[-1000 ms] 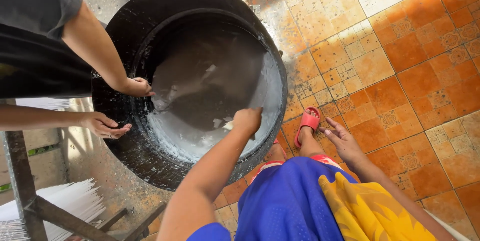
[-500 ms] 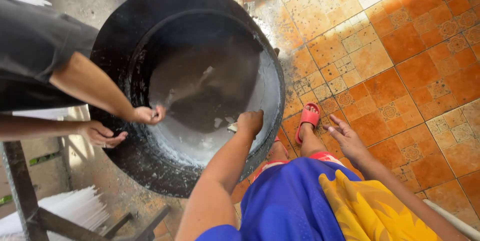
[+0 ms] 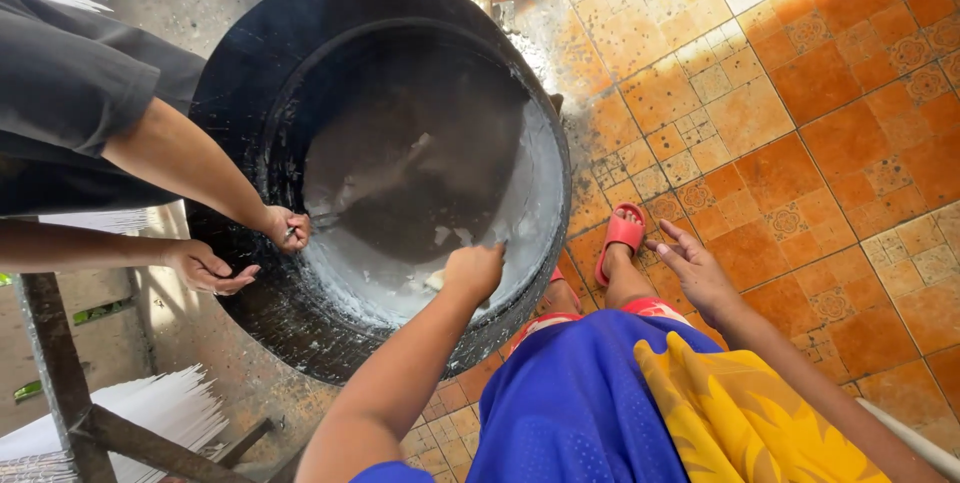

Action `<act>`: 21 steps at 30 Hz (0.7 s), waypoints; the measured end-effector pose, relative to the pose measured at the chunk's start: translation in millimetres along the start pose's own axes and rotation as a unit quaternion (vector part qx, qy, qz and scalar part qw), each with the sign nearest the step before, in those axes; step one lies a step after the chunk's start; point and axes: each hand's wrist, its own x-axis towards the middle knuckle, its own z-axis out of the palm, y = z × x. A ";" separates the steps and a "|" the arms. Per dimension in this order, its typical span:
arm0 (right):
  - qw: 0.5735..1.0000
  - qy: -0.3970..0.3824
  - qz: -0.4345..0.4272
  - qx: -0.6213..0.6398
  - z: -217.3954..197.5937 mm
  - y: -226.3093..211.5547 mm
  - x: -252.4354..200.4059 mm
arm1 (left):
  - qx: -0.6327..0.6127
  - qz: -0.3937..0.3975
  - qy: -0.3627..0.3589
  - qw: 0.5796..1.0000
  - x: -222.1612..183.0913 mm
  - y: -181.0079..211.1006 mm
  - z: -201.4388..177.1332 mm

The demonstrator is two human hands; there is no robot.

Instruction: Scraping dried wax residue from the inner walls of a large metal production pot using a hand tool.

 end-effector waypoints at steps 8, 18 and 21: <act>0.999 -0.032 -0.036 -0.010 28.3 9.8 17.8 | 0.042 -0.005 0.066 0.997 62.1 -9.1 74.2; 0.822 -0.020 -0.316 -0.473 95.6 -41.3 -0.3 | 0.056 -0.018 -0.007 0.998 -50.1 -26.4 11.3; 0.809 0.002 -0.363 -0.462 97.2 -49.0 -9.0 | 0.044 0.008 0.005 0.999 -32.0 -13.6 34.0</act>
